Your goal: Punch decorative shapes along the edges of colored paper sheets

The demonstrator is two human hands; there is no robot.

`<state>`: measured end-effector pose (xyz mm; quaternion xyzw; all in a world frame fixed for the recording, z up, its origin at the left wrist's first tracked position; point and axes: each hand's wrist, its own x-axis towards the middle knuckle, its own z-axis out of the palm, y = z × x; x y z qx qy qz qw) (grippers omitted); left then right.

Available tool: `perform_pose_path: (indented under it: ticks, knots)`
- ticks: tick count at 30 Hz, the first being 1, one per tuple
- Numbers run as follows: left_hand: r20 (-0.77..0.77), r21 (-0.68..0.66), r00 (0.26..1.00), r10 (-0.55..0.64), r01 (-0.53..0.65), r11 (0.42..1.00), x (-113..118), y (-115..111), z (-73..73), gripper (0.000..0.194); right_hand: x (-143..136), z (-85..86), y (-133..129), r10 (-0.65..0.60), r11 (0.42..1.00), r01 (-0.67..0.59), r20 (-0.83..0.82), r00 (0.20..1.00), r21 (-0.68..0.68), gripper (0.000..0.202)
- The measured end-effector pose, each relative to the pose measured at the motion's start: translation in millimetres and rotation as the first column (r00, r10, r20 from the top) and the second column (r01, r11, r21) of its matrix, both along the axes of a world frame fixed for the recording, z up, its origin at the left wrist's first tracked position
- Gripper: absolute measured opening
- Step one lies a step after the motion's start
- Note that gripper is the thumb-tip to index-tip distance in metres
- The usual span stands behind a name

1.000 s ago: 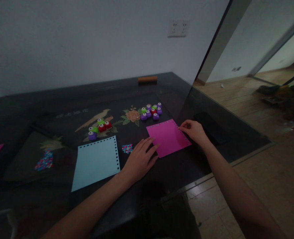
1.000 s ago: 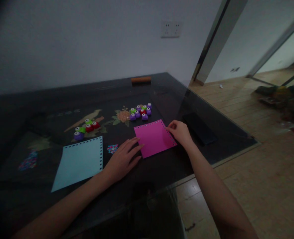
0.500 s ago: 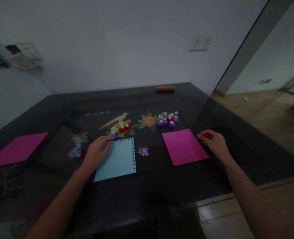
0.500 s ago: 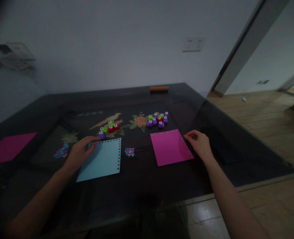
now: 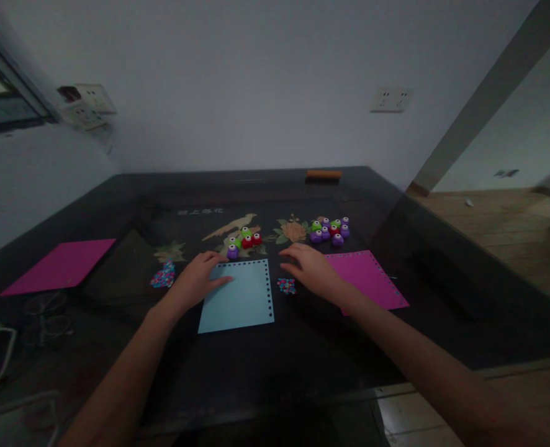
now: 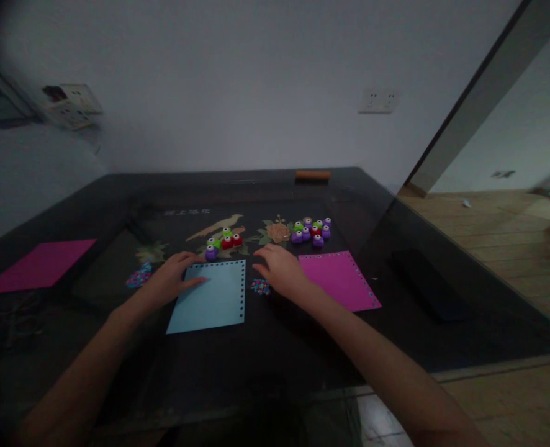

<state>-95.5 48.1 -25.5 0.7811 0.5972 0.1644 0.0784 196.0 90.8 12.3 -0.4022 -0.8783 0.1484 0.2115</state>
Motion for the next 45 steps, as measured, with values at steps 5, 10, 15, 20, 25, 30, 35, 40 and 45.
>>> perform_pose_path:
  ticks: [5, 10, 15, 20, 25, 30, 35, 40, 45]
  knots:
    - [-0.025, -0.021, 1.000, 0.004, -0.005, 1.000, 4.0, -0.8, -0.8, 0.052, -50.2, -20.2, 7.8, 0.090, 0.988, -0.118, 0.258, 0.962, 0.096, 0.034]
    - [-0.059, -0.007, 0.998, -0.001, 0.001, 1.000, 3.6, -0.8, -2.9, 0.059, -54.5, -31.1, 14.1, 0.074, 0.986, -0.114, 0.296, 0.952, 0.120, 0.038]
    - [-0.091, -0.011, 0.996, -0.013, 0.012, 1.000, 2.3, -2.1, -2.3, 0.060, -52.8, -30.9, 11.0, 0.077, 0.988, -0.110, 0.272, 0.959, 0.111, 0.032]
    - [-0.103, -0.011, 0.994, -0.024, 0.023, 1.000, 2.8, -2.7, -1.6, 0.056, -52.8, -29.8, 9.5, 0.061, 0.993, -0.082, 0.220, 0.974, 0.088, 0.028]
    - [-0.102, 0.011, 0.994, -0.024, 0.025, 1.000, 6.1, -1.7, 1.7, 0.055, -51.7, -32.8, 10.5, 0.071, 0.992, -0.084, 0.137, 0.988, 0.094, 0.027]
    - [-0.086, 0.020, 0.996, -0.018, 0.020, 1.000, 8.9, -0.5, 4.2, 0.050, -51.9, -37.3, 13.5, 0.068, 0.996, -0.071, 0.060, 0.996, 0.049, 0.022]
    - [-0.027, -0.011, 0.999, 0.020, -0.020, 1.000, 8.0, 0.7, 3.5, 0.042, -53.8, -41.5, 16.1, 0.024, 0.994, -0.026, -0.024, 0.999, -0.104, 0.026]
    - [0.184, -0.049, 0.975, 0.125, -0.118, 0.992, 4.8, 0.5, 12.6, 0.025, -53.8, -41.7, 20.6, -0.033, 0.972, 0.003, -0.123, 0.992, -0.237, 0.028]
    - [0.444, -0.157, 0.827, 0.346, -0.308, 0.938, 4.8, 0.1, 24.4, 0.028, -50.9, -29.8, 28.0, -0.038, 0.904, -0.088, -0.282, 0.959, -0.418, 0.009]
